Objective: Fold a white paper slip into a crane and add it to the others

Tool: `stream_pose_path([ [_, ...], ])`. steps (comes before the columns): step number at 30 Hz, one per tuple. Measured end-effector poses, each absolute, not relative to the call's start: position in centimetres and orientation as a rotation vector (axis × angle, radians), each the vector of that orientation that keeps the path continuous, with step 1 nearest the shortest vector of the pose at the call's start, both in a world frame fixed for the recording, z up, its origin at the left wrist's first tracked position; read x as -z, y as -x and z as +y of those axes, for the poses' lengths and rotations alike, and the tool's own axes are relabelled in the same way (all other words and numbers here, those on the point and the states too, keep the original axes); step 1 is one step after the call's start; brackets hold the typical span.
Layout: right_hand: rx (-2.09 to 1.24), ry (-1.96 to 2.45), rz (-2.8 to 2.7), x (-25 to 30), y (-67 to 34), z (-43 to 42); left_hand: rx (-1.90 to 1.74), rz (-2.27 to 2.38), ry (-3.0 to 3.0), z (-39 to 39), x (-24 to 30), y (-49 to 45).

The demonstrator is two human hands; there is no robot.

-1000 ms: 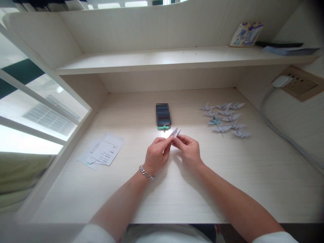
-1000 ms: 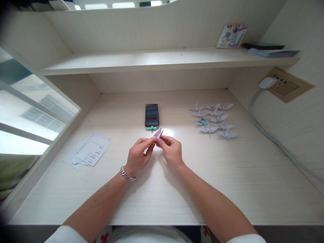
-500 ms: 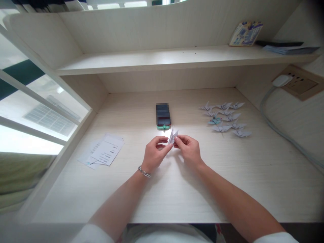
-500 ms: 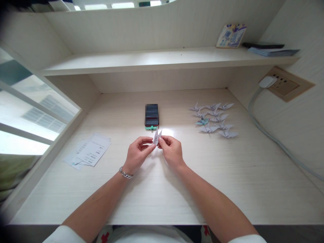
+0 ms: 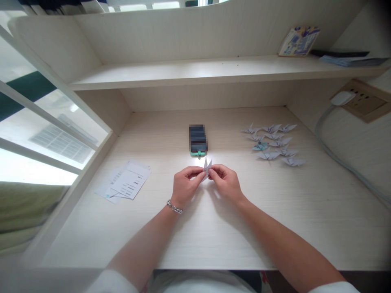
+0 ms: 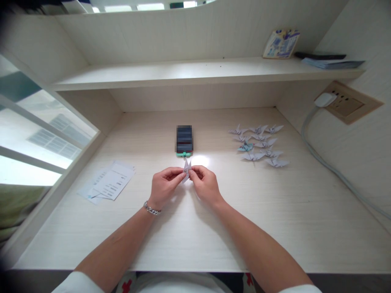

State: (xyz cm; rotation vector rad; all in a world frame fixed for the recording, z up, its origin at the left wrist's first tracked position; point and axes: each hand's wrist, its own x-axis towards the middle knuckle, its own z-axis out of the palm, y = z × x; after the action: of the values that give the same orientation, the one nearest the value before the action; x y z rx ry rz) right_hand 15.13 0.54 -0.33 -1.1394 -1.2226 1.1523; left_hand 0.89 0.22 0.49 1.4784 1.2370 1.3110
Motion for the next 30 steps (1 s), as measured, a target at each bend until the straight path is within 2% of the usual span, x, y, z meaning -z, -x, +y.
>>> stream_pose_path([
  [14, -1.212, 1.089, -1.228, 0.59, -14.98, 0.41, -1.239, 1.243, -1.376, 0.29, -0.50, -1.02],
  [30, -1.078, 1.167, -1.276, 0.35, -14.96, 0.23, -1.185, 1.254, -1.350, 0.29, -0.55, -1.16],
])
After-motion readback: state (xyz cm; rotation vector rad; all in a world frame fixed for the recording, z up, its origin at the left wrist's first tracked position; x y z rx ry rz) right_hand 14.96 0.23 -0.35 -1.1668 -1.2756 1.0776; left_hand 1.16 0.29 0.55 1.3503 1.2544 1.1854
